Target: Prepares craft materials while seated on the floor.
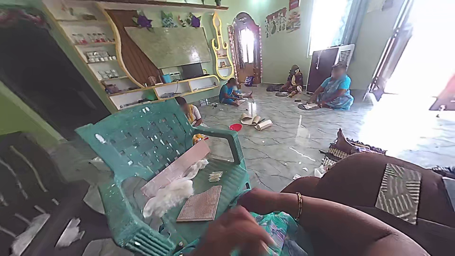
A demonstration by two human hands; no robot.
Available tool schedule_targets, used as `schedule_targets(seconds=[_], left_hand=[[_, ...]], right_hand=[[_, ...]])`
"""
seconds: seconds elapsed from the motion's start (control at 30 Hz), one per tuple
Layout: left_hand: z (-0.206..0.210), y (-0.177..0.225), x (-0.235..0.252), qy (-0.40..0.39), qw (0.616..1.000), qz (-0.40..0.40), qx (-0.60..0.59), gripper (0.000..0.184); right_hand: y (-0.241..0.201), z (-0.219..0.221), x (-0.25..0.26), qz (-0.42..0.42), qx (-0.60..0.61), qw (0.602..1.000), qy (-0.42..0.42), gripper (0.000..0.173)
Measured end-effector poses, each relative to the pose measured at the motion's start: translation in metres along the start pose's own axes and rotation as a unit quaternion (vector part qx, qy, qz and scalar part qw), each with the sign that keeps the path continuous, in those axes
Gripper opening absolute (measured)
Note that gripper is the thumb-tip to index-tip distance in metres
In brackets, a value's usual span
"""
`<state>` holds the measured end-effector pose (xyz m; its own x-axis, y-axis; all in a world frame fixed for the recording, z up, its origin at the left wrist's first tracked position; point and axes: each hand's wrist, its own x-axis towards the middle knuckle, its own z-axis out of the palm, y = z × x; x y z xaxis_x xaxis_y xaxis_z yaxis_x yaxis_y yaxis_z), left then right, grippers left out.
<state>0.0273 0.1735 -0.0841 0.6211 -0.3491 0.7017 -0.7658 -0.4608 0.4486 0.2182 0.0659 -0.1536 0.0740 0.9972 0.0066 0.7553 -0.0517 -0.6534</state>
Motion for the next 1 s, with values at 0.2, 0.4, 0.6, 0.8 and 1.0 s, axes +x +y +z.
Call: schedule_targets(seconds=[0.2,0.4,0.6,0.8,1.0], left_hand=[[-0.011,-0.092,-0.040,0.132,0.939,-0.279,0.149,0.046],[0.001,-0.123,-0.044,0.089,0.917,-0.387,0.050,0.036],[0.009,-0.151,-0.049,0.054,0.892,-0.448,-0.010,0.025],[0.008,-0.184,-0.074,0.039,0.848,-0.526,0.058,0.028],[0.010,-0.230,-0.103,-0.032,0.840,-0.500,0.209,0.032]], right_hand=[[-0.022,-0.008,0.020,-0.139,0.368,0.848,0.356,0.036],[-0.017,0.004,0.053,-0.094,0.528,0.745,0.398,0.038],[0.032,0.012,0.067,0.056,0.612,0.705,0.352,0.038],[0.152,-0.015,0.074,0.177,0.593,0.648,0.444,0.051],[0.306,-0.067,0.039,0.223,0.628,0.442,0.600,0.046]])
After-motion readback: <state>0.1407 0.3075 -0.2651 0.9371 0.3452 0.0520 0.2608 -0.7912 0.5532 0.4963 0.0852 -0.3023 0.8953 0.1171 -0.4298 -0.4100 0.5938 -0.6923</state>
